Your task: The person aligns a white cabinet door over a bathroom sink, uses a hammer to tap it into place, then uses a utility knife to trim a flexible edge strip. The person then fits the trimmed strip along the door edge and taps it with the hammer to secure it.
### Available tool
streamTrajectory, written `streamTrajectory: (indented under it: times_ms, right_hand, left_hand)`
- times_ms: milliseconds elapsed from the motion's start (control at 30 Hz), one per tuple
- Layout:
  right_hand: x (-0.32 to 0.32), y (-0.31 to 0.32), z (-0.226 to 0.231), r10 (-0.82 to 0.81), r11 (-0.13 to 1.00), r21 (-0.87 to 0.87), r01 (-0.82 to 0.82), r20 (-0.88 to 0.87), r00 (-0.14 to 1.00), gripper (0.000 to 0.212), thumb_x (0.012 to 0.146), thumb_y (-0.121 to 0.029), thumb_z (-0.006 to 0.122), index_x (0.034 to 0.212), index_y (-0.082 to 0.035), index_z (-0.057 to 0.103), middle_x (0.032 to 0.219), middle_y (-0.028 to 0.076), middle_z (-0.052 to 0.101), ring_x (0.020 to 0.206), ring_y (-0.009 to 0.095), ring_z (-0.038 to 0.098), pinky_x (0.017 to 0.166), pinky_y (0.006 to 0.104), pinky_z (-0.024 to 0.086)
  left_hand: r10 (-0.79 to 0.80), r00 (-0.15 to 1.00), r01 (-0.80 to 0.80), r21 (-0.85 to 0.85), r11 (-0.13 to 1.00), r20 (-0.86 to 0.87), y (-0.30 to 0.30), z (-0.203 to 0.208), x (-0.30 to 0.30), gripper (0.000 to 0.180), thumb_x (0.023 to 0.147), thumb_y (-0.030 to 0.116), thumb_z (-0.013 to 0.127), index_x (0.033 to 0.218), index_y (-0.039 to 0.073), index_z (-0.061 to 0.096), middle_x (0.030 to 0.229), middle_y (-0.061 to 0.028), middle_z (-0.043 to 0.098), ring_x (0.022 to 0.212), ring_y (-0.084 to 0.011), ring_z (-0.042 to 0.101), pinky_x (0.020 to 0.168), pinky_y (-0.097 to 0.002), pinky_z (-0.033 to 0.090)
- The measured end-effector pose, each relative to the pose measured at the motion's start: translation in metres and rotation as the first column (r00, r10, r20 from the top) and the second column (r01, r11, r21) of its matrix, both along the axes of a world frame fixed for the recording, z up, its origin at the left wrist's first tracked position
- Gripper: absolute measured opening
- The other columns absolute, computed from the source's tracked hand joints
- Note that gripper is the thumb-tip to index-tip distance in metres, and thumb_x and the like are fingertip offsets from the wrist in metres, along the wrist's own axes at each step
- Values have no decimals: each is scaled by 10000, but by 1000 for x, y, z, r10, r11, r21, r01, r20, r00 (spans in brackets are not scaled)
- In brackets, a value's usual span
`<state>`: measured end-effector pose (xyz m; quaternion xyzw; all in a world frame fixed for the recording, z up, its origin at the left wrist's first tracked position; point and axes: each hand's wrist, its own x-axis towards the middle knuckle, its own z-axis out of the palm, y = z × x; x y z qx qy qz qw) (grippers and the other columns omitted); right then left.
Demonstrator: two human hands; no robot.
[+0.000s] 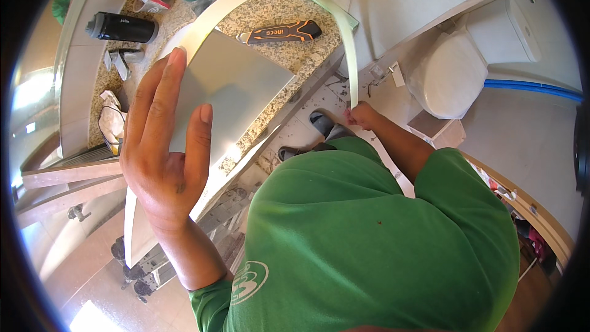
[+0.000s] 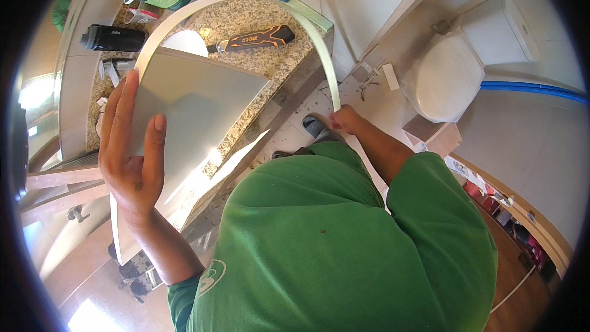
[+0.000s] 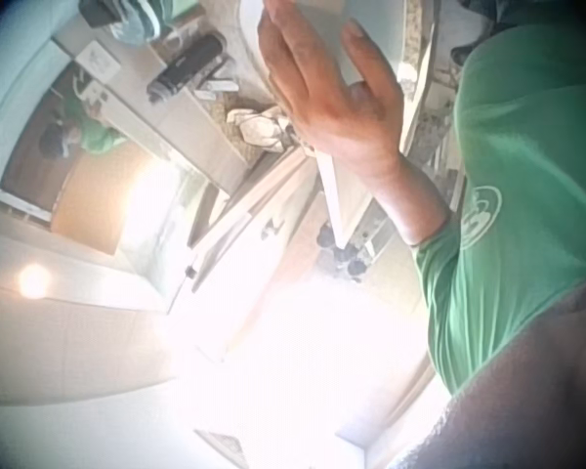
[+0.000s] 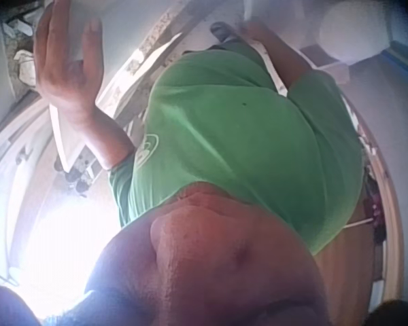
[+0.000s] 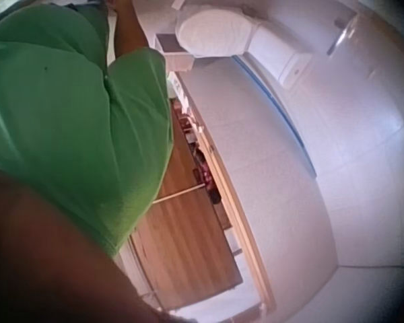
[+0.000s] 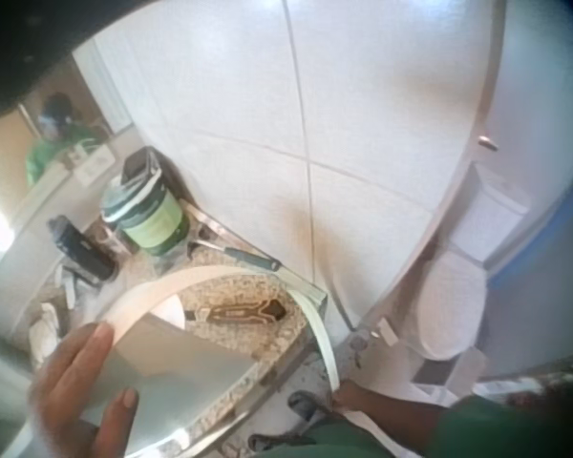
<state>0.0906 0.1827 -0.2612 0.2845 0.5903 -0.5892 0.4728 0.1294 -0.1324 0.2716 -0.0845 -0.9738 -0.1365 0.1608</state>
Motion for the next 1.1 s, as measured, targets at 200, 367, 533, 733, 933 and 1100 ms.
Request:
streamTrajectory:
  times_ms: [200, 367, 533, 733, 933, 1100]
  right_hand:
    - [9, 48, 16, 120, 989, 82, -120, 4, 993, 236, 928, -8, 661, 1164, -15, 670, 756, 79, 628, 560, 221, 622, 532, 360, 590]
    - [0, 82, 24, -51, 993, -105, 54, 27, 998, 292, 1008, -116, 629, 1294, -60, 647, 837, 30, 585, 638, 152, 551, 563, 305, 493]
    - [-9, 91, 24, -207, 937, -259, 235, 128, 970, 344, 1022, -23, 517, 1347, -78, 616, 962, 31, 590, 702, 133, 530, 622, 285, 478]
    - [-19, 84, 32, -241, 908, -334, 255, 84, 967, 498, 952, 108, 470, 1403, -79, 565, 1198, 112, 680, 664, 127, 533, 612, 250, 471]
    - [-25, 74, 49, -202, 911, -346, 224, 97, 974, 534, 924, 142, 486, 1403, -80, 566, 1398, 152, 670, 682, 126, 564, 620, 242, 473]
    - [-32, 72, 53, -172, 912, -357, 203, 119, 978, 449, 935, 60, 542, 1357, -72, 617, 1361, 134, 699, 738, 168, 617, 658, 300, 494]
  left_hand:
    - [0, 1000, -1, -14, 1000, -7, -1, 1, -1, 493, 987, 98, 701, 1463, -1, 624, 1434, -215, 656, 1307, -356, 644, 1065, -425, 516]
    - [-16, 999, 15, -20, 1000, -39, 0, -2, -2, 508, 952, 74, 714, 1449, 7, 637, 1394, -213, 668, 1240, -376, 666, 1028, -429, 532]
    - [-5, 1000, 5, -23, 1000, 0, 1, 0, 1, 501, 974, 72, 694, 1463, -9, 618, 1444, -220, 645, 1302, -365, 641, 1070, -433, 511]
    - [-6, 1000, 5, -19, 1000, -24, 3, -1, -2, 512, 949, 62, 703, 1451, -3, 628, 1392, -223, 665, 1246, -372, 663, 1036, -432, 530]
    - [-23, 997, 22, -15, 1000, -68, 3, -3, -5, 553, 891, 30, 733, 1439, 33, 655, 1351, -215, 689, 1182, -396, 700, 981, -430, 564]
    - [-31, 997, 28, -34, 999, -71, 2, -2, -4, 546, 902, 40, 733, 1442, 27, 650, 1354, -221, 686, 1178, -398, 700, 975, -431, 563]
